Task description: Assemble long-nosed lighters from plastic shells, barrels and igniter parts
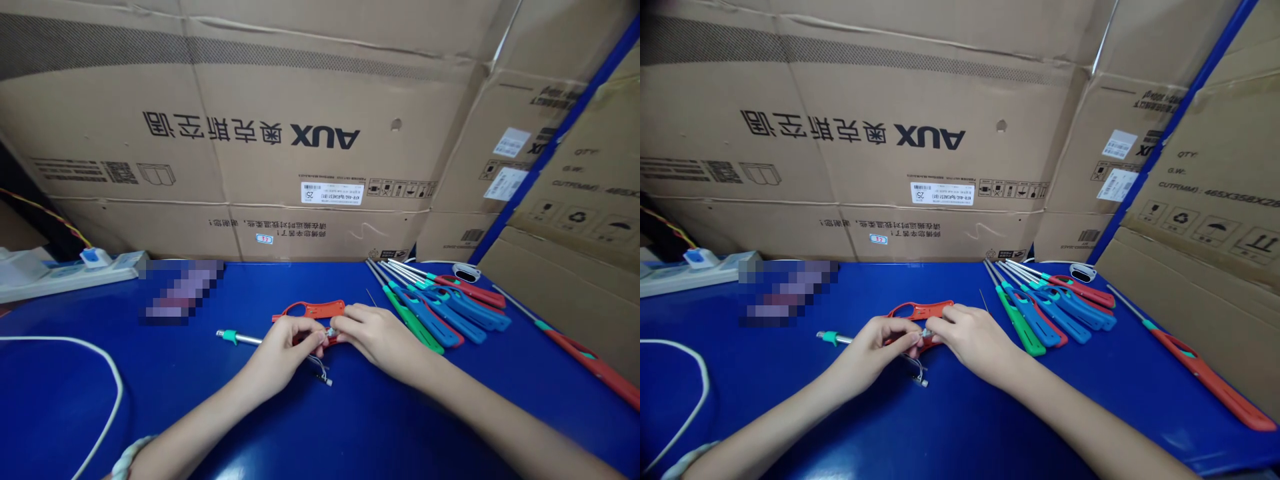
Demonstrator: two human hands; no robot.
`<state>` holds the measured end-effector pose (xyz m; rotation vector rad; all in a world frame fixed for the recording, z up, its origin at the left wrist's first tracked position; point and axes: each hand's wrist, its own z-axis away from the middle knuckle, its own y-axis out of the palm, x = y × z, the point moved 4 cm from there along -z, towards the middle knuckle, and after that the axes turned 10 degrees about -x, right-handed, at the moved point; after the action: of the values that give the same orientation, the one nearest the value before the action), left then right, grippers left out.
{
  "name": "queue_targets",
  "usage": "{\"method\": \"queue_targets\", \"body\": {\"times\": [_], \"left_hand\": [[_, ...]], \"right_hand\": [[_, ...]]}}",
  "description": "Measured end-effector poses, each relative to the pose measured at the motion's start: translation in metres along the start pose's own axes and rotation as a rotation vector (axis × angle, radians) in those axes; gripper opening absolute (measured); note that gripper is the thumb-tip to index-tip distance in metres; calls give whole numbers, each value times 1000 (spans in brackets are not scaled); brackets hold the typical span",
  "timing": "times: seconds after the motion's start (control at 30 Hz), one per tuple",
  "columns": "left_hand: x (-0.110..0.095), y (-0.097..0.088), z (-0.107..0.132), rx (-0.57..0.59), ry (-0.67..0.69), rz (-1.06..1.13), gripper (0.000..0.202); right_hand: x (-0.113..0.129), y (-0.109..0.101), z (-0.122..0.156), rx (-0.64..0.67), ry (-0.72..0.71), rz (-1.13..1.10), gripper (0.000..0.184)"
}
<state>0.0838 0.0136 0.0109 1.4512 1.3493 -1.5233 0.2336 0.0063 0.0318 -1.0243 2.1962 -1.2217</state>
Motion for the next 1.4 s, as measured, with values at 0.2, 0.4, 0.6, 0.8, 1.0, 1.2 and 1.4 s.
{"method": "queue_targets", "body": {"times": [0.2, 0.4, 0.6, 0.8, 1.0, 1.2, 1.4], "left_hand": [[7, 1, 0, -4, -9, 47, 29], [9, 1, -1, -24, 2, 62, 29], [10, 2, 0, -61, 18, 59, 31], [9, 1, 1, -95, 27, 43, 31], [10, 1, 3, -120, 51, 0, 29], [7, 1, 2, -106, 55, 46, 29], [6, 1, 2, -90, 53, 58, 26]], "right_hand": [[0, 3, 2, -14, -26, 44, 19], [0, 1, 1, -39, -39, 53, 20], [5, 0, 1, -58, -70, 129, 21], [9, -1, 2, -75, -105, 187, 18], [11, 0, 3, -95, -145, 225, 20], [9, 2, 4, -89, -171, 252, 20], [8, 2, 4, -112, -196, 231, 22]]}}
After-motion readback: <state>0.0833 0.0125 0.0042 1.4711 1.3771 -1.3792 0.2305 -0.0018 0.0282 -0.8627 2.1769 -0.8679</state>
